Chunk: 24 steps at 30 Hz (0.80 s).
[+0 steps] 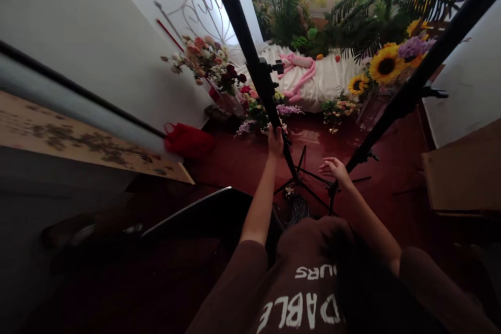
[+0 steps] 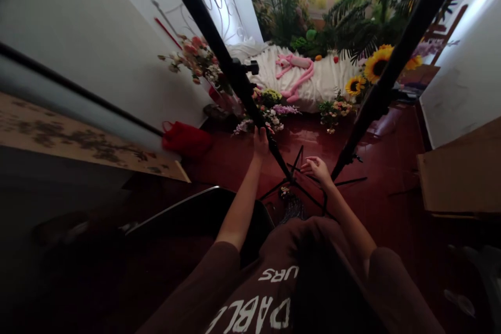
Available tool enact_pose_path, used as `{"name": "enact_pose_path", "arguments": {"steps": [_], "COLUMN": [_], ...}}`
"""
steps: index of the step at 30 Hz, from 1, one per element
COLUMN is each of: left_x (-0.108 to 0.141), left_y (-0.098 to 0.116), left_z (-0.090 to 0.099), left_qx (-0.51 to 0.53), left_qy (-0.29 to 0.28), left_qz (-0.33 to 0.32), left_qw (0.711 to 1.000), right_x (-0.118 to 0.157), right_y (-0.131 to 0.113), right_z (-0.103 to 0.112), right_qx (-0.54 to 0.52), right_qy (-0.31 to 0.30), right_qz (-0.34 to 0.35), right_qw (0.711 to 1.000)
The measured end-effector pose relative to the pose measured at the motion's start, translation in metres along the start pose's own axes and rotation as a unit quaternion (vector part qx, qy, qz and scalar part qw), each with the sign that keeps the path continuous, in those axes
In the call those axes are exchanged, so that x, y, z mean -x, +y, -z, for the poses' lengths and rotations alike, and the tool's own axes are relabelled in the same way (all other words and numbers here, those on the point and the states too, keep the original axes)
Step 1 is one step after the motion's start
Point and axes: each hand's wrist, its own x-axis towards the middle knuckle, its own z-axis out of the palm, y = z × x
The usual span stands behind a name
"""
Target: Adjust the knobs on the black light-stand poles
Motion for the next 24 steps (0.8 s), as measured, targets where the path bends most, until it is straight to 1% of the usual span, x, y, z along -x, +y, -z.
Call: {"name": "enact_pose_path", "arguments": {"steps": [5, 7, 9, 12, 15, 16, 17, 18, 19, 20, 22, 23, 24], "left_x": [0.002, 0.000, -0.002, -0.004, -0.005, -0.005, -0.005, -0.005, -0.005, -0.004, -0.004, -0.004, -0.004], "left_y": [0.003, 0.003, 0.000, -0.005, -0.008, -0.008, -0.008, -0.008, -0.008, -0.009, -0.009, -0.010, -0.010], "left_z": [0.005, 0.006, 0.007, 0.009, 0.010, 0.010, 0.010, 0.011, 0.011, 0.011, 0.011, 0.012, 0.012], "left_qx": [-0.004, -0.009, -0.015, -0.020, -0.019, -0.020, -0.020, -0.020, -0.018, -0.016, -0.013, -0.014, -0.016], "left_qy": [-0.003, -0.006, -0.008, -0.022, -0.039, -0.041, -0.041, -0.041, -0.043, -0.046, -0.050, -0.049, -0.046], "left_qz": [-0.001, -0.004, -0.006, -0.007, -0.008, -0.009, -0.009, -0.010, -0.012, -0.013, -0.016, -0.016, -0.016], "left_qw": [1.000, 1.000, 1.000, 1.000, 0.999, 0.999, 0.999, 0.999, 0.999, 0.999, 0.999, 0.999, 0.999], "right_x": [-0.007, -0.011, -0.016, -0.025, -0.034, -0.036, -0.037, -0.038, -0.038, -0.037, -0.035, -0.033, -0.031], "right_y": [-0.030, -0.040, -0.047, -0.052, -0.051, -0.051, -0.050, -0.049, -0.048, -0.047, -0.047, -0.047, -0.049], "right_z": [-0.065, -0.090, -0.109, -0.127, -0.132, -0.132, -0.131, -0.130, -0.129, -0.127, -0.123, -0.121, -0.120], "right_qx": [0.027, 0.030, 0.022, -0.009, -0.028, -0.019, 0.000, 0.030, 0.069, 0.117, 0.218, 0.264, 0.301], "right_qy": [-0.119, -0.150, -0.167, -0.162, -0.143, -0.138, -0.127, -0.114, -0.097, -0.080, -0.052, -0.044, -0.042], "right_qz": [-0.015, -0.035, -0.057, -0.073, -0.072, -0.057, -0.025, 0.027, 0.094, 0.167, 0.293, 0.334, 0.360], "right_qw": [0.992, 0.988, 0.984, 0.984, 0.987, 0.989, 0.992, 0.993, 0.988, 0.976, 0.930, 0.904, 0.882]}}
